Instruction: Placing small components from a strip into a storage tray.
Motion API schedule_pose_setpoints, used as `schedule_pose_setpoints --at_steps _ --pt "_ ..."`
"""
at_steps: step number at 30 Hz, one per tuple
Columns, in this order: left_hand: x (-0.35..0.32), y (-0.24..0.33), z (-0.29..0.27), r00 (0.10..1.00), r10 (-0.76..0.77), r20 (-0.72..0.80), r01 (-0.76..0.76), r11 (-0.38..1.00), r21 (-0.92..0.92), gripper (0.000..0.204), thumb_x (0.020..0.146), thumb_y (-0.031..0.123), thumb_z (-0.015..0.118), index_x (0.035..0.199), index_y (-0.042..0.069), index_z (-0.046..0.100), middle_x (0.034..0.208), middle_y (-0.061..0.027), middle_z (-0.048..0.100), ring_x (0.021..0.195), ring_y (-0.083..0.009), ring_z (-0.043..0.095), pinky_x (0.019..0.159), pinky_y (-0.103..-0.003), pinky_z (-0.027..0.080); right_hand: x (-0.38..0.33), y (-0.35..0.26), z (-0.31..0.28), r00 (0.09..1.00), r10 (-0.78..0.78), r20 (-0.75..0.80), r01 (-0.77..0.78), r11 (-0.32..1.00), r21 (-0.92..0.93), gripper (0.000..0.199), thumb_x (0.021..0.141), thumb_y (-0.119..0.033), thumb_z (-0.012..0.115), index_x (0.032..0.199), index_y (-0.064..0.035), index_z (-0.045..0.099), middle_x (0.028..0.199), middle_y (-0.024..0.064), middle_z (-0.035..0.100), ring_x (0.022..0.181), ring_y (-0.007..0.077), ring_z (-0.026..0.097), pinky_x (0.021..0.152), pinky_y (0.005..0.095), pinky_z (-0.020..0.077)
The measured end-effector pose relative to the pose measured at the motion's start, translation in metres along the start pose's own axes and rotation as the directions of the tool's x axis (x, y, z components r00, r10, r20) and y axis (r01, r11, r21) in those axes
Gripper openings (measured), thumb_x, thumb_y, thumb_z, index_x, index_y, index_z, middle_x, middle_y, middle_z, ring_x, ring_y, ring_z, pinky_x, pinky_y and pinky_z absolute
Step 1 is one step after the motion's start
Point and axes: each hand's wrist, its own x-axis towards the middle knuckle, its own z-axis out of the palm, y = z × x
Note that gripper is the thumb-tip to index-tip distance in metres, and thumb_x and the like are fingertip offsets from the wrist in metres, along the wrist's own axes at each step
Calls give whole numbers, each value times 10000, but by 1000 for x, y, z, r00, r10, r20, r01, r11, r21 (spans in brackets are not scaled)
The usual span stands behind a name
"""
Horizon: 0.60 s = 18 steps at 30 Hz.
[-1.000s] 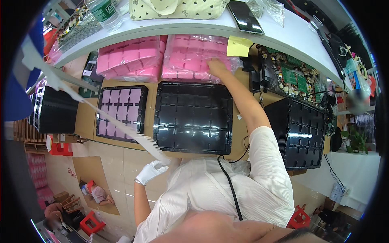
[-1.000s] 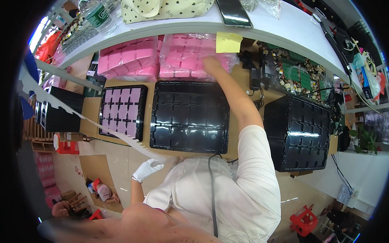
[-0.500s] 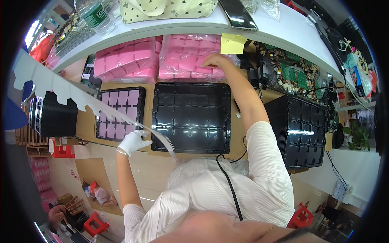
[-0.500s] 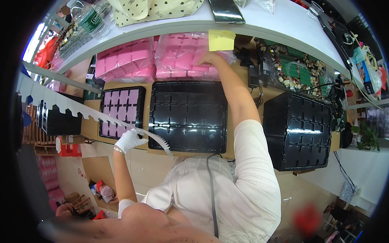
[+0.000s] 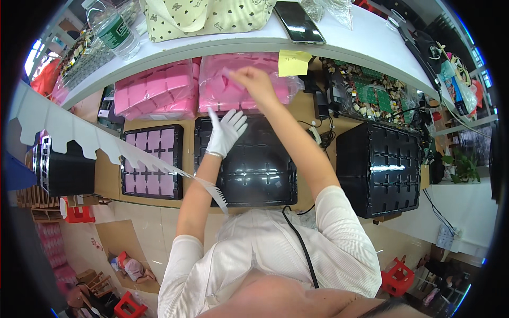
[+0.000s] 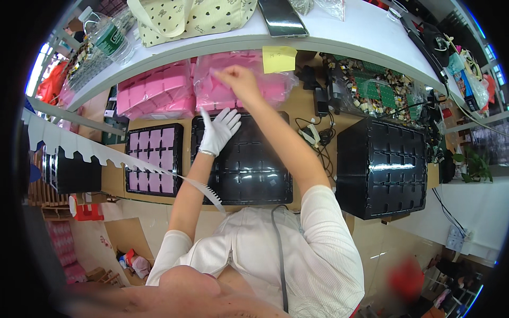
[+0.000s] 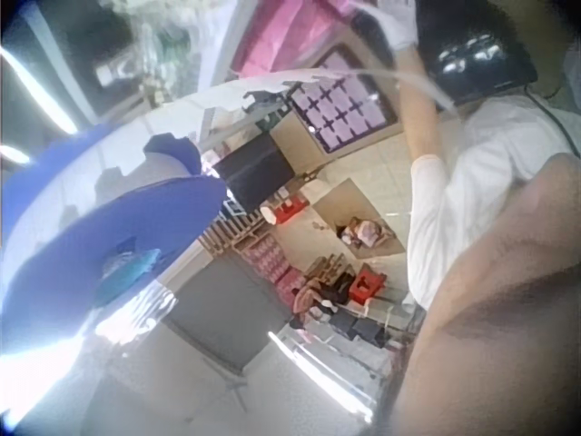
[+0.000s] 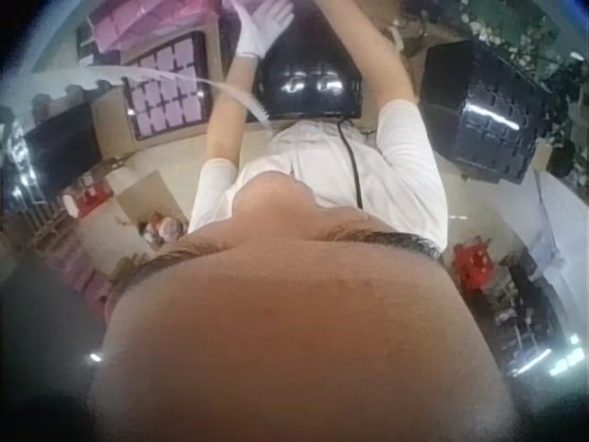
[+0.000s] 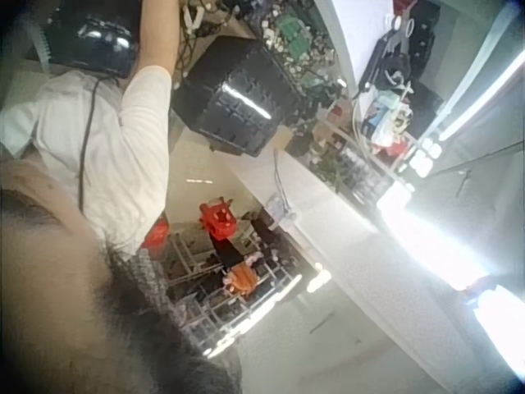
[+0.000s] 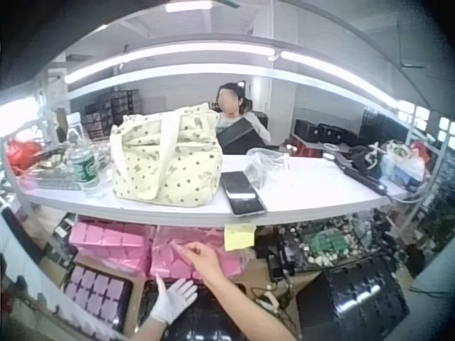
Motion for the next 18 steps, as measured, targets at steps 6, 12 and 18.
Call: schedule_pose_setpoints --at_steps 6,12,18 --pt "12 20 -30 996 46 73 -14 919 -393 678 740 625 637 1150 100 512 967 -48 570 735 -160 523 631 -306 440 -70 37 -40 981 -107 165 95 992 83 253 855 -257 665 943 -27 608 968 41 606 887 116 540 782 246 420" --pt "-33 28 -52 995 16 -101 -34 982 -184 289 847 354 671 1074 187 609 909 23 577 656 -116 445 579 -267 351 -116 109 -60 777 602 183 -428 292 856 456 876 -367 616 1183 -45 515 1118 90 573 1008 226 541 856 349 445" --pt "-82 38 -88 916 302 -263 15 631 776 239 890 279 632 1006 73 665 823 33 625 644 -59 531 552 -231 409 -156 128 -80 884 461 -74 -337 740 582 157 839 -98 658 980 -48 612 925 30 647 840 117 600 711 231 466"
